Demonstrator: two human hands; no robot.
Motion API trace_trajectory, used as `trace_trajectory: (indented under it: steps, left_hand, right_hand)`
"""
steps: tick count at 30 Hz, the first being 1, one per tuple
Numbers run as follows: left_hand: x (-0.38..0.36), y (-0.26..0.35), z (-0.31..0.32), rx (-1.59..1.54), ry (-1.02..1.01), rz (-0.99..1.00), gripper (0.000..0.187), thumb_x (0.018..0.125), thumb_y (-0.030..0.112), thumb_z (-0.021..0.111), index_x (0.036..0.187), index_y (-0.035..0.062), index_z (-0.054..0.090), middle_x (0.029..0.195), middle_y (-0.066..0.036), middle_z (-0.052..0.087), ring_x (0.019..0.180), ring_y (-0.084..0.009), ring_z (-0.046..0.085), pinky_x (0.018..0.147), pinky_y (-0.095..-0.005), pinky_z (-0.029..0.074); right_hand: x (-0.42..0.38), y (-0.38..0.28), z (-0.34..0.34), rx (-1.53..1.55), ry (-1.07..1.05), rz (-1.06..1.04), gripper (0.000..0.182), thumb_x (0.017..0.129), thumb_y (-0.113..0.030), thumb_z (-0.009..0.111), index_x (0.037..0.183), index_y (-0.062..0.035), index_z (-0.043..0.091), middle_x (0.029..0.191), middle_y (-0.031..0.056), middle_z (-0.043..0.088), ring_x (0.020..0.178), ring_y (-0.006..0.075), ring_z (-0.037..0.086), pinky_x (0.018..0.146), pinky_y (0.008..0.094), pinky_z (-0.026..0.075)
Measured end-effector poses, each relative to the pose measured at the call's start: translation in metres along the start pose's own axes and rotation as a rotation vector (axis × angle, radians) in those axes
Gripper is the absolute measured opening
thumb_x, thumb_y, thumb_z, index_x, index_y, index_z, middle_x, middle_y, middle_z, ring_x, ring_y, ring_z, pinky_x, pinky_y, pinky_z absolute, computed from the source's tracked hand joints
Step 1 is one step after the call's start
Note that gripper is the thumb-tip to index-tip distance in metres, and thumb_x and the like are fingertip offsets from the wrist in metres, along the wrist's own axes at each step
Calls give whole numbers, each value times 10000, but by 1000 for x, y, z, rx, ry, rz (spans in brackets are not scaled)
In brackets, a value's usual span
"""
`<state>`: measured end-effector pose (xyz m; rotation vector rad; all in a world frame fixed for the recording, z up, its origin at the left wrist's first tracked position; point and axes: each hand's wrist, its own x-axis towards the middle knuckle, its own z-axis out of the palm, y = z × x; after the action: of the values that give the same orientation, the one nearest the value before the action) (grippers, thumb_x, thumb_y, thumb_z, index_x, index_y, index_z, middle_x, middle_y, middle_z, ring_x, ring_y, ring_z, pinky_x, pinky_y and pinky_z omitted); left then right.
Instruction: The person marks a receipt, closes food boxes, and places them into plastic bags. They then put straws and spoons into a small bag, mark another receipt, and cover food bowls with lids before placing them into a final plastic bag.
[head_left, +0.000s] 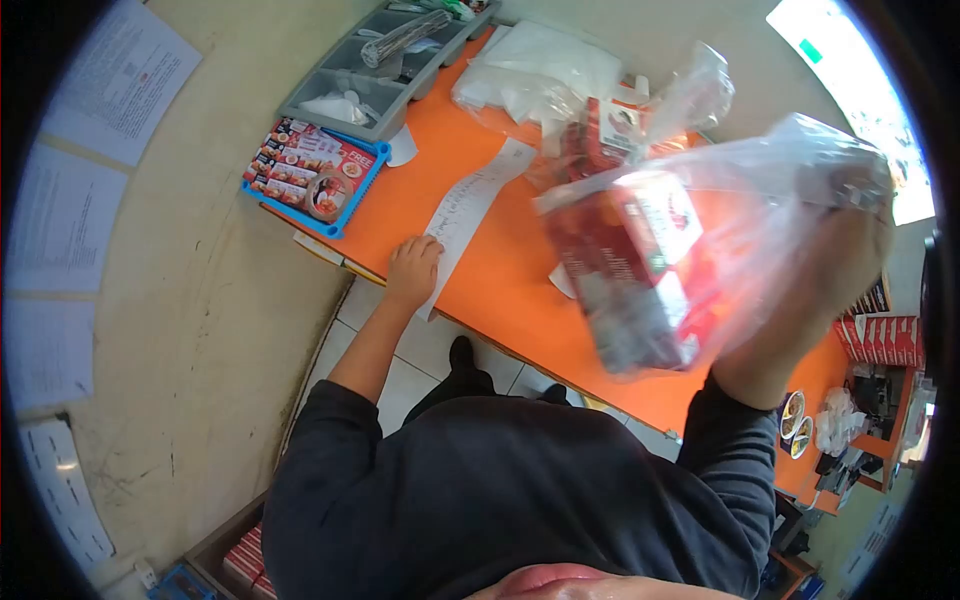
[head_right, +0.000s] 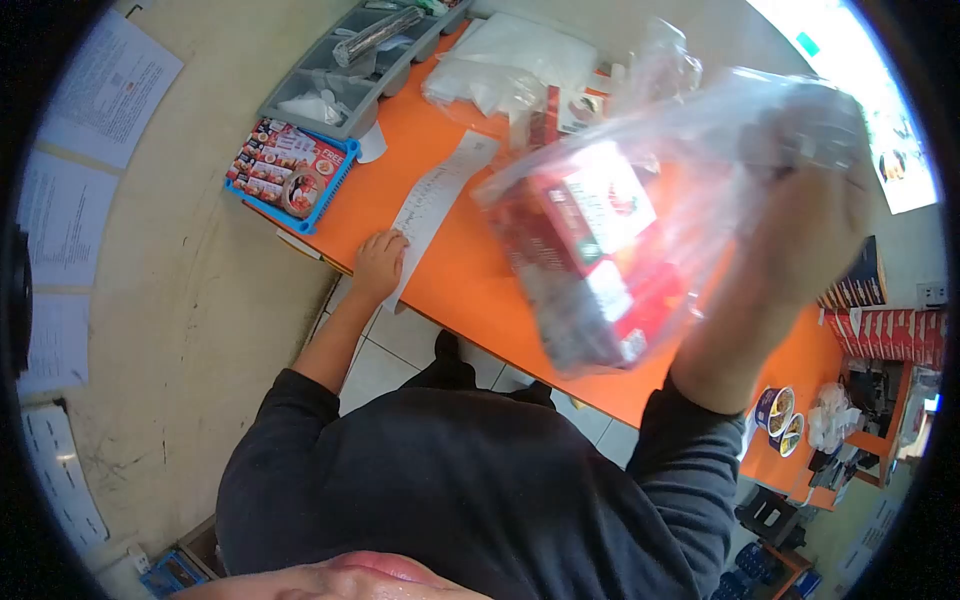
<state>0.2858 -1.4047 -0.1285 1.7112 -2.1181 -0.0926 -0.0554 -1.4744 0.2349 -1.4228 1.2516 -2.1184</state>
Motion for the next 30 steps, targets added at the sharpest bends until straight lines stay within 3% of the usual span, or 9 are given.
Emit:
trace_trajectory:
  steps: [6, 8, 9, 12, 15, 18, 22, 27, 30]
  left_hand:
    - [3, -35, -19, -4, -43, 42, 327, 755, 138, 568, 1080, 176, 574, 1092, -88, 536, 1033, -299, 483, 881, -459, 353]
    - [3, -35, -18, -17, -57, -8, 330, 743, 136, 577, 1069, 181, 596, 1076, -90, 544, 1014, -304, 492, 867, -458, 362]
    - [-1, -45, -13, -21, -59, -64, 324, 737, 136, 581, 1057, 179, 609, 1063, -92, 549, 1007, -307, 496, 861, -456, 368]
    - [0, -74, 1, -22, -110, -132, 317, 703, 124, 603, 1014, 170, 645, 986, -113, 590, 945, -321, 530, 802, -445, 413]
    - [23, -93, 9, -202, -98, -4, 251, 708, 101, 587, 945, 99, 671, 951, -181, 628, 876, -372, 577, 761, -455, 448]
    - [21, -144, 32, 51, -66, -97, 371, 724, 107, 552, 1082, 13, 580, 1014, -209, 593, 928, -371, 537, 800, -455, 413]
    - [54, -111, 40, -62, 152, -72, 255, 794, 79, 522, 1027, -21, 548, 982, -173, 562, 885, -339, 530, 757, -405, 425]
    - [65, 75, 57, -383, 183, 75, 234, 761, 35, 540, 987, -26, 556, 943, -148, 553, 879, -281, 521, 781, -371, 411]
    - [55, 207, 121, -679, -91, 239, 176, 715, 20, 577, 889, 9, 606, 893, -133, 585, 917, -287, 526, 840, -360, 402]
  right_hand:
    - [-62, 54, 103, 85, -452, 92, 175, 868, -17, 417, 959, -14, 566, 750, 1, 542, 612, 53, 486, 493, 197, 381]
    - [-85, 65, 145, -167, -815, -246, 206, 767, -35, 547, 968, -68, 577, 866, 99, 637, 759, 270, 620, 670, 342, 493]
    - [-101, 78, 170, -79, -967, -78, 231, 732, -70, 594, 962, -91, 584, 891, 109, 630, 816, 335, 596, 710, 391, 485]
    - [-152, 123, 245, -284, -1331, -321, 144, 776, -164, 554, 877, -71, 596, 781, 115, 626, 683, 274, 627, 588, 395, 495]
    - [-160, 123, 270, -342, -1571, -349, 379, 741, -262, 600, 1086, -105, 602, 848, 170, 640, 771, 300, 633, 615, 429, 500]
    - [-164, 147, 211, -160, -812, -450, 399, 693, -200, 590, 1091, -190, 601, 879, 91, 613, 913, 280, 589, 697, 436, 467]
    - [-135, 217, 62, -398, -648, -145, 365, 676, -163, 666, 1038, -156, 617, 997, 76, 601, 973, 252, 560, 827, 399, 429]
    - [-166, 252, -267, -1011, -37, -3, 228, 683, -95, 622, 906, -48, 627, 912, 131, 611, 895, 300, 563, 819, 406, 435]
    - [-178, 254, -451, -1423, 373, 77, 237, 721, -84, 605, 948, -17, 594, 934, 166, 579, 937, 328, 517, 844, 417, 406]
